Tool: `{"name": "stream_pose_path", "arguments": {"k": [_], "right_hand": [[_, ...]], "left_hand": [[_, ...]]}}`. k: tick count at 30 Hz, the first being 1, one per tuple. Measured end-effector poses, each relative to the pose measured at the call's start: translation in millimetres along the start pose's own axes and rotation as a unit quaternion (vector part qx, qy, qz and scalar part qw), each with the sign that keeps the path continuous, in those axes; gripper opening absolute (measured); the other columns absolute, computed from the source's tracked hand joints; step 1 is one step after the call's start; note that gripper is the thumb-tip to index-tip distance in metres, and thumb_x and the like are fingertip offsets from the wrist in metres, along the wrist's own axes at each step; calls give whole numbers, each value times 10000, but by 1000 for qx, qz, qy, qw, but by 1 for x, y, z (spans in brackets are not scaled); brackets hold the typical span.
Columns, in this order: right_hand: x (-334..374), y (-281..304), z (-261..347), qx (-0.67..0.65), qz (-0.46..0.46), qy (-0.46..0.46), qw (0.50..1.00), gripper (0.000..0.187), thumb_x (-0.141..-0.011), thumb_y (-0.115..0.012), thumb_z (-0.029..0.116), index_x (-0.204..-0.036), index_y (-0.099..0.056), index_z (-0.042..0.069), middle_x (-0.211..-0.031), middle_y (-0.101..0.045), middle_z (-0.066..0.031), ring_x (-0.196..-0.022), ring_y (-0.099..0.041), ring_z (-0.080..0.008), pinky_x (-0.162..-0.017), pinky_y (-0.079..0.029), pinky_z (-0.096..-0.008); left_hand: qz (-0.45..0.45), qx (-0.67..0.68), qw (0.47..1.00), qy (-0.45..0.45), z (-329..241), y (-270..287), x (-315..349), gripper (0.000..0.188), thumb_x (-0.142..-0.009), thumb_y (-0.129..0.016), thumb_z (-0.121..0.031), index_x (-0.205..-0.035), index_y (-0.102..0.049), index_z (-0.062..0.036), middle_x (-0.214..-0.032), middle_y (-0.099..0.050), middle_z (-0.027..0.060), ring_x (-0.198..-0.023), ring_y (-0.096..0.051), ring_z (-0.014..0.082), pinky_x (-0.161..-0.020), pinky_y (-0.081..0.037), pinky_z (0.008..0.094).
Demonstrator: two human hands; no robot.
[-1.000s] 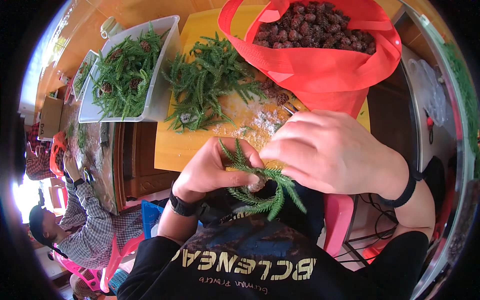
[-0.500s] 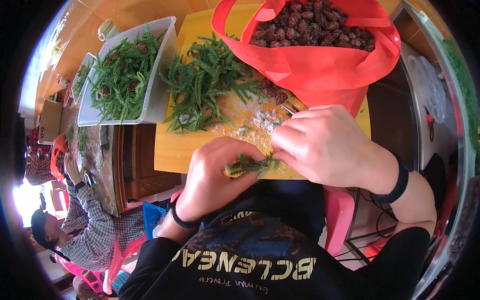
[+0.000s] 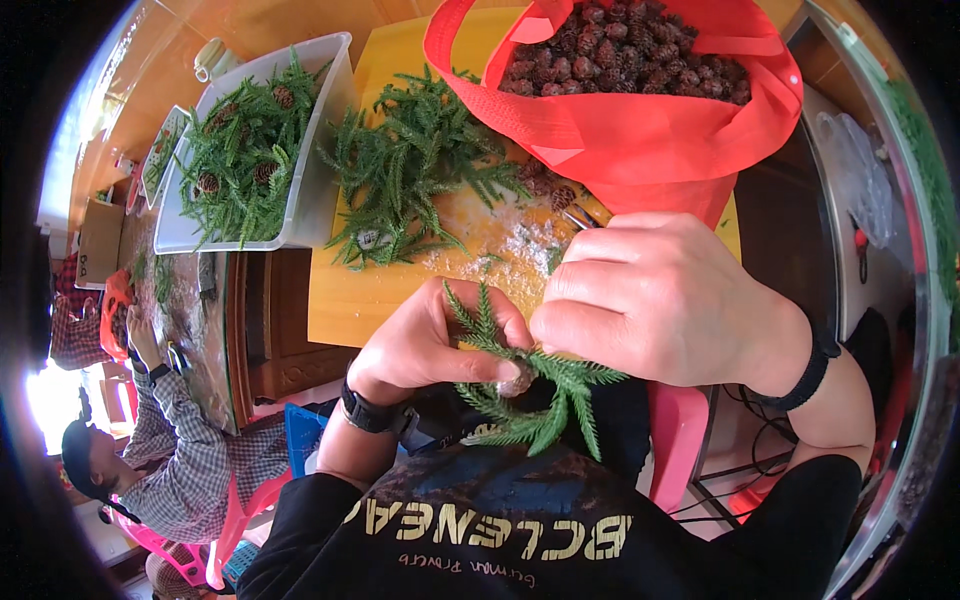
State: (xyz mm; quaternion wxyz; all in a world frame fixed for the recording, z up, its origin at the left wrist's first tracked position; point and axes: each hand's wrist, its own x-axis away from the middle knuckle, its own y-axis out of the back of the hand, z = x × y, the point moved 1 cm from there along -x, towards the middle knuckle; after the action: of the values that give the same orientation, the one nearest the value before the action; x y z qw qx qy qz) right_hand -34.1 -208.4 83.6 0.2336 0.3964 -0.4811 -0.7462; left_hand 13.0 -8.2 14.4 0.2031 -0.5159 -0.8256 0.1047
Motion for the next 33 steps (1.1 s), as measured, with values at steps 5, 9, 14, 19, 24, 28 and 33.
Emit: {"name": "stream_pose_path", "arguments": {"k": [5, 9, 14, 19, 24, 28, 33], "right_hand": [[3, -10, -3, -24, 47, -177, 983, 185, -654, -708, 143, -721, -552, 68, -630, -530, -36, -582, -548, -219, -526, -431, -343], [7, -13, -6, -117, 28, -176, 977, 199, -652, -708, 137, -781, -578, 57, -657, -537, -42, -586, -547, -233, -536, -442, -352], [3, -3, -2, 15, 7, -10, 1000, 197, -644, -685, 136, -822, -622, 80, -725, -553, -27, -603, -557, -188, -524, -458, -306], [2, -1, 1, 37, -14, 15, 999, 170, -637, -678, 143, -787, -615, 92, -704, -544, -5, -609, -558, -171, -511, -446, -281], [-4, 1, 1, 71, 97, -101, 988, 154, -643, -685, 140, -756, -594, 86, -696, -554, -23, -605, -561, -192, -532, -440, -282], [4, -7, -6, -5, 58, -138, 989, 167, -652, -693, 155, -755, -589, 74, -704, -563, -42, -606, -562, -214, -552, -449, -306], [2, -4, -4, -29, -29, -74, 996, 162, -670, -673, 143, -799, -611, 67, -743, -579, -38, -614, -571, -207, -539, -457, -305]], "left_hand": [[-176, -442, 864, -163, -10, -19, 7, 120, -710, -682, -21, -815, -624, -9, -806, -651, 37, -763, -597, 96, -698, -465, 248], [-119, -259, 955, -87, -8, -8, 6, 128, -718, -684, -15, -825, -615, -3, -789, -640, 26, -758, -589, 82, -686, -463, 236], [8, 19, 1000, -10, 2, 6, 1, 184, -735, -693, 1, -896, -604, 11, -794, -620, 7, -753, -556, 56, -693, -448, 212], [5, 32, 999, 8, 3, 4, -2, 236, -679, -726, 18, -878, -600, 5, -817, -627, 29, -759, -581, 91, -705, -456, 225], [-200, -448, 855, -170, -7, -14, 5, 103, -715, -689, -44, -797, -632, -19, -775, -637, 30, -744, -589, 92, -681, -463, 245], [-130, -311, 935, -112, -7, -10, 4, 144, -708, -696, -25, -829, -621, -4, -776, -640, 41, -741, -598, 99, -659, -472, 248], [-41, -2, 999, -6, 4, 8, 1, 218, -695, -713, 5, -872, -586, 28, -794, -639, 62, -722, -596, 112, -688, -470, 240]]}}
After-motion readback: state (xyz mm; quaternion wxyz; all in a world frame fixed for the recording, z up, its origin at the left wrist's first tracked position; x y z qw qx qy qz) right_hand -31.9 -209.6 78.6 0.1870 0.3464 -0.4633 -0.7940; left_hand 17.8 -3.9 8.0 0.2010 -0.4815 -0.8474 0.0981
